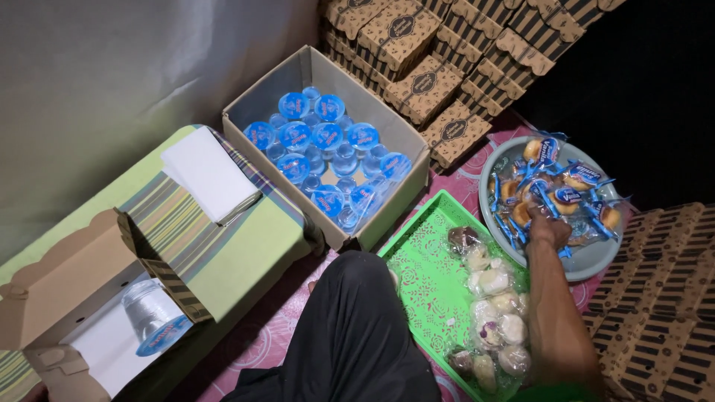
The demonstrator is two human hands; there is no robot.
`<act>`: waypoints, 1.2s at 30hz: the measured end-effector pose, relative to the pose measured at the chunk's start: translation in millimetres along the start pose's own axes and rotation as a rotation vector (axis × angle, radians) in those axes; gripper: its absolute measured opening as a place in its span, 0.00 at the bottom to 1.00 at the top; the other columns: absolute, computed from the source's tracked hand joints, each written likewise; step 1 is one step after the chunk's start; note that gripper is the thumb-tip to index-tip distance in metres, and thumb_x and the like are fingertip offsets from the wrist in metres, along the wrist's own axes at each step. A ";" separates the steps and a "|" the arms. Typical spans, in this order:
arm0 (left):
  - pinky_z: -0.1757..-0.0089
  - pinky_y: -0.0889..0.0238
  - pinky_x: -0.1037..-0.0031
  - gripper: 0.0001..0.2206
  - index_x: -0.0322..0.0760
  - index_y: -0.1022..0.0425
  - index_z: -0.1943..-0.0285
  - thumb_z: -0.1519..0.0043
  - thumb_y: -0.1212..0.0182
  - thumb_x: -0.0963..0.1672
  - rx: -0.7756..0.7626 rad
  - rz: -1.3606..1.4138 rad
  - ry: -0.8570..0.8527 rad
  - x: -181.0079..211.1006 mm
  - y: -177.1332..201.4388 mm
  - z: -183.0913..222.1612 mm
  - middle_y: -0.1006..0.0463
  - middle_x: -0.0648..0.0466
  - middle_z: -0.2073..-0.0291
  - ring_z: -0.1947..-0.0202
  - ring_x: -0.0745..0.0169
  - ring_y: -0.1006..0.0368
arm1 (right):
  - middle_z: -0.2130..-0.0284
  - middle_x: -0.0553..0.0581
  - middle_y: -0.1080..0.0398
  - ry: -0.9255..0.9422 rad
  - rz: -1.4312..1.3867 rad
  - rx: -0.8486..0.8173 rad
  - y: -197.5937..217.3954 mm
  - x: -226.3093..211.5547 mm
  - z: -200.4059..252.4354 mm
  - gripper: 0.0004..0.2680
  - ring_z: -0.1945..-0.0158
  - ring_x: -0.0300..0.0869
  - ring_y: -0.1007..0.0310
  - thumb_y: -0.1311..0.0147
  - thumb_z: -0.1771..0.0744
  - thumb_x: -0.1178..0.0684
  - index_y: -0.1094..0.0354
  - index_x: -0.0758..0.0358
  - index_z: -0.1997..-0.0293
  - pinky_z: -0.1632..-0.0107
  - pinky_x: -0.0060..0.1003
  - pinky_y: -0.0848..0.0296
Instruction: Packing individual snack boxes with a cup of water, a napkin, and various snacks.
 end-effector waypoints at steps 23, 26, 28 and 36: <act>0.59 0.35 0.61 0.08 0.11 0.23 0.42 0.28 0.42 0.30 0.566 -0.462 -0.199 221.7 -90.5 152.2 0.24 0.33 0.60 0.67 0.44 0.31 | 0.59 0.42 0.29 0.123 -0.887 -0.550 71.1 -159.6 221.0 0.14 0.57 0.29 0.25 0.59 0.29 0.35 0.35 0.51 0.48 0.54 0.23 0.22; 0.58 0.35 0.60 0.11 0.19 0.22 0.40 0.30 0.41 0.32 0.605 -0.535 -0.210 223.1 -89.4 150.9 0.21 0.36 0.56 0.63 0.41 0.29 | 0.57 0.46 0.34 0.179 -0.798 -0.600 65.0 -181.9 263.1 0.16 0.57 0.30 0.30 0.66 0.28 0.35 0.39 0.55 0.46 0.55 0.25 0.27; 0.58 0.35 0.60 0.09 0.20 0.22 0.43 0.30 0.41 0.33 0.612 -0.543 -0.190 236.5 -88.1 150.2 0.21 0.38 0.57 0.63 0.42 0.28 | 0.60 0.47 0.34 0.301 -0.817 -0.666 57.1 -193.3 293.9 0.14 0.60 0.31 0.30 0.64 0.27 0.39 0.38 0.56 0.51 0.56 0.26 0.28; 0.59 0.34 0.59 0.08 0.24 0.23 0.48 0.33 0.43 0.36 0.648 -0.434 -0.141 264.1 -76.7 151.9 0.20 0.41 0.59 0.64 0.43 0.26 | 0.74 0.42 0.42 0.534 -0.980 -1.018 61.7 -231.6 459.6 0.08 0.72 0.28 0.47 0.55 0.27 0.49 0.40 0.53 0.65 0.66 0.23 0.45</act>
Point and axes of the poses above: each hand's wrist, its own z-axis away from the middle knuckle, its own y-axis out of the back of the hand, x = y × z, the point moved 8 cm from there along -z, towards the middle knuckle
